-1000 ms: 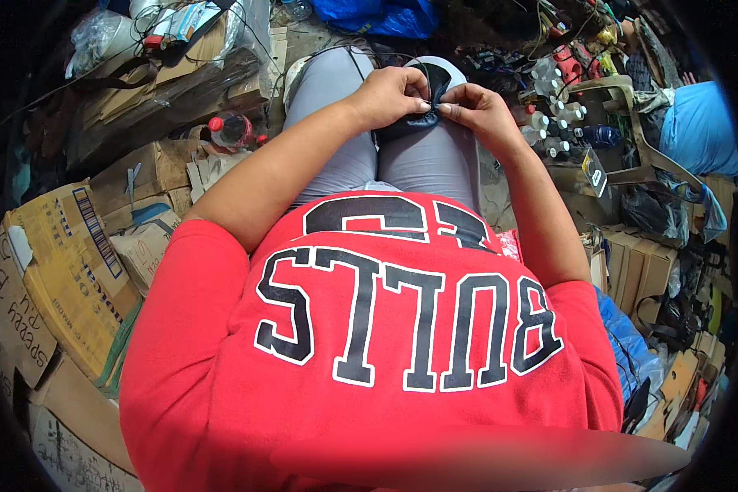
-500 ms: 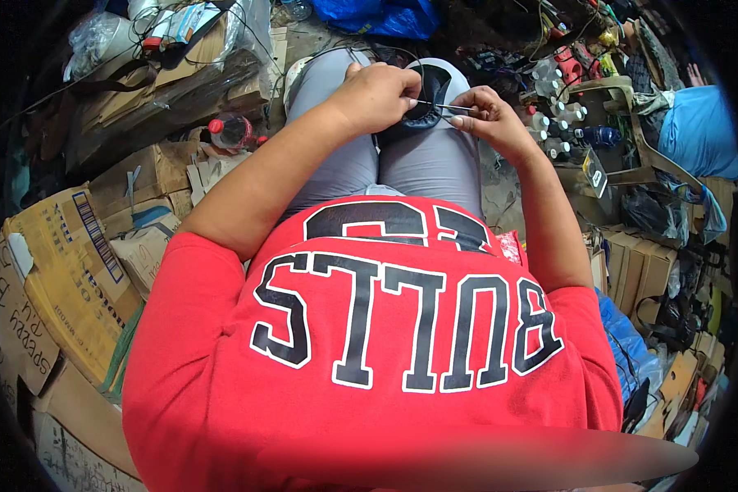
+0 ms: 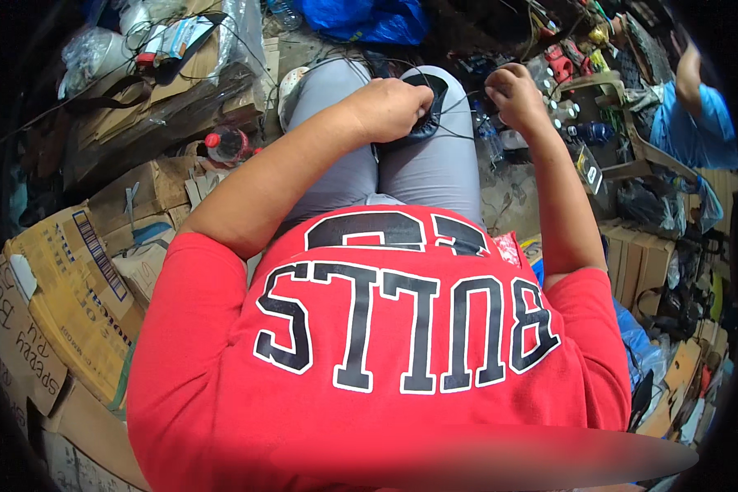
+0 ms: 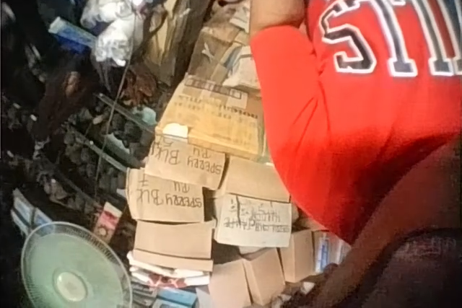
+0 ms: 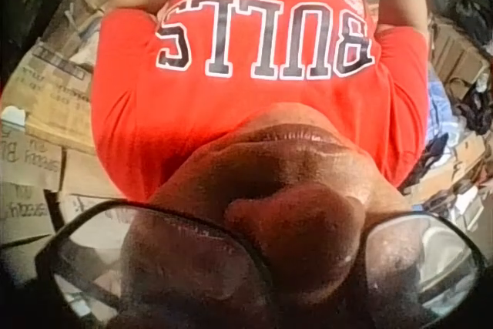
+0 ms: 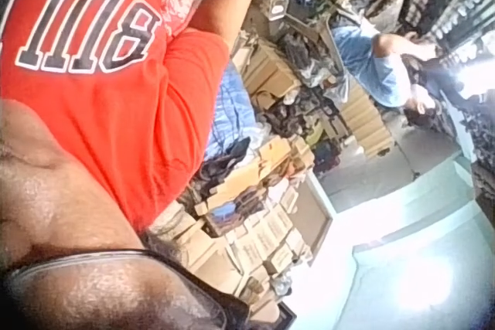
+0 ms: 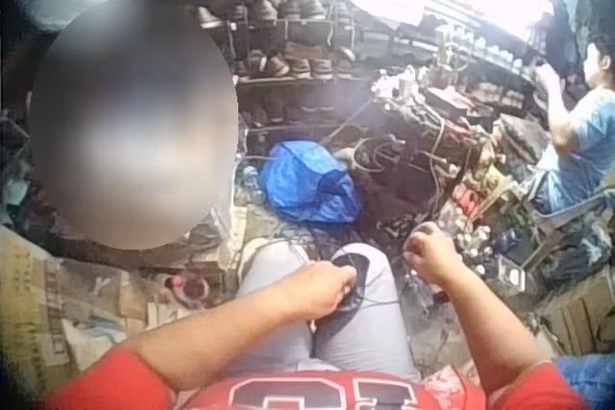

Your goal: Manually stitching components of a leather shoe using a needle and thread.

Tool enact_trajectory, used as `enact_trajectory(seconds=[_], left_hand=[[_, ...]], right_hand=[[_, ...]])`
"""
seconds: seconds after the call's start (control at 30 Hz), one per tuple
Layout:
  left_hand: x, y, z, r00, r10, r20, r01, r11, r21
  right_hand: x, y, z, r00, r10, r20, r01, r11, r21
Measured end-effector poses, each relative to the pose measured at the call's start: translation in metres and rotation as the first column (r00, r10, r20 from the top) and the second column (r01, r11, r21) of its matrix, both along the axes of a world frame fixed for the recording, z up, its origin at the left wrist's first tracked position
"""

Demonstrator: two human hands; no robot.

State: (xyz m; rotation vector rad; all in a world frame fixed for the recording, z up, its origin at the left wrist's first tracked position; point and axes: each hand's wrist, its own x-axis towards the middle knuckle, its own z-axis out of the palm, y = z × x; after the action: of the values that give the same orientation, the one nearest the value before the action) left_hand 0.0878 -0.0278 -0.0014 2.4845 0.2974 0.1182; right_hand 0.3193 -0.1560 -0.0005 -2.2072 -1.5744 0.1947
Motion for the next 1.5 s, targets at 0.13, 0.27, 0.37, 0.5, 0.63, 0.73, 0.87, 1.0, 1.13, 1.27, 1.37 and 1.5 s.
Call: enact_trajectory(seconds=[0.13, 0.27, 0.37, 0.5, 0.63, 0.73, 0.87, 1.0, 1.13, 1.27, 1.37, 1.5], left_hand=[[-0.01, 0.008, -0.004, 1.0, 0.001, 0.005, -0.001, 0.997, -0.081], [-0.011, 0.013, -0.007, 0.999, -0.023, -0.032, 0.021, 0.999, -0.042], [-0.007, 0.01, -0.002, 0.998, -0.062, -0.009, 0.061, 0.997, -0.053], [-0.02, 0.013, -0.002, 0.996, -0.082, 0.03, 0.085, 0.991, -0.104], [-0.056, 0.025, 0.001, 0.994, -0.097, 0.046, 0.091, 0.988, 0.123], [-0.116, 0.057, -0.008, 0.989, 0.128, 0.075, -0.135, 0.984, 0.112], [-0.137, 0.071, 0.03, 0.918, 0.372, 0.138, -0.272, 0.843, -0.465], [-0.077, 0.033, 0.087, 0.867, 0.217, 0.449, 0.054, 0.855, -0.516], [-0.038, -0.023, 0.087, 0.85, -0.064, 0.523, 0.443, 0.625, -0.643], [-0.066, -0.025, 0.061, 0.969, -0.148, 0.197, 0.241, 0.747, -0.62], [-0.123, 0.033, 0.047, 0.989, 0.045, 0.14, -0.079, 0.964, 0.254], [-0.241, 0.133, 0.146, 0.645, 0.71, 0.283, -0.756, 0.539, 0.371]], right_hand=[[-0.029, 0.005, 0.041, 0.978, 0.204, -0.054, -0.198, 0.975, 0.097], [-0.073, 0.012, 0.051, 0.785, 0.511, 0.351, -0.448, 0.859, -0.249], [-0.081, 0.012, 0.037, 0.758, 0.563, 0.329, -0.458, 0.819, -0.346], [-0.074, 0.013, 0.029, 0.772, 0.583, 0.252, -0.513, 0.807, -0.294], [-0.057, -0.002, 0.018, 0.786, 0.565, 0.25, -0.522, 0.824, -0.219], [-0.008, -0.038, 0.002, 0.898, 0.356, 0.261, -0.294, 0.923, -0.248], [0.017, -0.045, 0.02, 0.688, -0.112, -0.717, 0.123, 0.992, -0.037], [-0.042, 0.014, 0.049, 0.322, 0.327, -0.888, 0.192, 0.896, 0.4], [-0.107, 0.033, 0.067, -0.034, 0.5, -0.865, 0.008, 0.866, 0.5], [-0.102, -0.013, 0.055, 0.599, 0.291, -0.746, -0.354, 0.932, 0.08], [-0.055, -0.058, 0.026, 0.924, 0.04, -0.381, -0.166, 0.938, -0.305], [0.107, -0.204, -0.039, 0.88, -0.385, -0.277, 0.351, 0.921, -0.167]])
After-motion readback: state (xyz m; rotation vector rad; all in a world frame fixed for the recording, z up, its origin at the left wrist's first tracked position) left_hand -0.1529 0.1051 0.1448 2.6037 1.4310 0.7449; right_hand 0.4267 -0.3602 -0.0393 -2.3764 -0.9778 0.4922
